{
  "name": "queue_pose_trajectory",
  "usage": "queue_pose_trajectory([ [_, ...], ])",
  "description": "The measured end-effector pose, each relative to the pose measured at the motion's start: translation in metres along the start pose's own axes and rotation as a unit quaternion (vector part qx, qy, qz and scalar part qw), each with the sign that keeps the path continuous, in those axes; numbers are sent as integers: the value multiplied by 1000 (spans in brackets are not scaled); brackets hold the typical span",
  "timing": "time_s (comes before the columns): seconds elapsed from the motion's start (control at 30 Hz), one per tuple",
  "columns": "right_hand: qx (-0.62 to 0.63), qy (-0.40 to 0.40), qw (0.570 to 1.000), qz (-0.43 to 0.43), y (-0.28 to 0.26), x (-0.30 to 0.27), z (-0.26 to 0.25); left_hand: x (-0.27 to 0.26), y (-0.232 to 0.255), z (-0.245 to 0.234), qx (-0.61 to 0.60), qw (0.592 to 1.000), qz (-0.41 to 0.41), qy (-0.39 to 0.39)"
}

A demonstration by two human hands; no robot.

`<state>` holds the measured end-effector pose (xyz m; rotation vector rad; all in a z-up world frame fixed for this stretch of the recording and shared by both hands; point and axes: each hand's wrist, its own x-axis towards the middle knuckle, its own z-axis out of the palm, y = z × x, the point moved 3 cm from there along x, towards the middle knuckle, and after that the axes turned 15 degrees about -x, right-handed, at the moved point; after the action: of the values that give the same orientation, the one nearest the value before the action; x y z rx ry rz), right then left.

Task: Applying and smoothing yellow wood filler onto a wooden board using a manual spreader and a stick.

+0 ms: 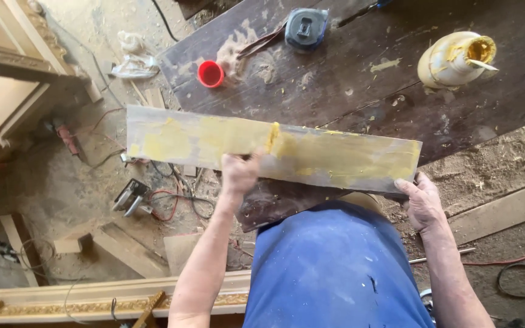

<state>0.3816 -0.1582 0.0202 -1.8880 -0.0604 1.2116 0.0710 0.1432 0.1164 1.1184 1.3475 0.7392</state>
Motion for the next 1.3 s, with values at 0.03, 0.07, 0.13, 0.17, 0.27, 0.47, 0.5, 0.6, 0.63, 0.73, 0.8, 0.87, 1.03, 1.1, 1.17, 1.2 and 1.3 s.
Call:
queue_pose_trajectory([
  [0.03, 2, -2, 1000, -12, 4, 1, -1, 0, 8, 7, 64, 986, 136, -77],
  [0.07, 3, -5, 1000, -23, 8, 3, -2, -3, 14, 15, 126, 943, 268, -151],
  [0.13, 0, 1, 1000, -26, 2, 1, 4, -6, 10, 29, 208, 905, 334, -161],
  [0.17, -6, 3, 1000, -30, 0, -1, 6, -11, 7, 37, 285, 857, 396, -165],
  [0.27, 0, 7, 999, -38, 2, -1, 5, -30, -8, 58, 379, 752, 525, -124],
  [0.47, -12, 9, 999, -30, -23, -17, 11, -13, -1, 24, 370, 776, 499, -109],
  [0.5, -11, 11, 999, -28, -32, -23, 14, -16, -10, 29, 370, 777, 498, -112],
  [0.6, -15, 12, 1000, -20, -47, -33, 20, -37, -23, 44, 407, 723, 552, -76],
  [0.63, -25, 8, 999, -22, -46, -31, 20, -42, -17, 54, 385, 737, 549, -84],
  [0.73, -23, 6, 999, -27, -22, -18, 10, -42, -12, 51, 346, 758, 541, -112],
  [0.8, -7, 6, 1000, -25, -14, -8, 7, -27, -7, 26, 332, 765, 534, -136],
  [0.87, -22, -7, 1000, -19, -14, -10, 2, -2, -1, -10, 354, 801, 476, -81],
  [1.03, -10, -6, 1000, -26, -27, -19, 13, -39, -25, 60, 336, 817, 456, -106],
  [1.1, 0, -11, 999, -31, -29, -20, 11, -43, -25, 71, 286, 840, 443, -130],
  [1.17, 1, -23, 999, -26, -4, -2, 2, -31, -23, 48, 275, 862, 405, -132],
  [1.2, 1, -29, 999, -28, -14, 0, 5, -24, -20, 21, 279, 861, 406, -127],
  [1.3, -16, -12, 1000, -15, -20, -10, 6, -3, -20, -22, 261, 887, 344, -162],
])
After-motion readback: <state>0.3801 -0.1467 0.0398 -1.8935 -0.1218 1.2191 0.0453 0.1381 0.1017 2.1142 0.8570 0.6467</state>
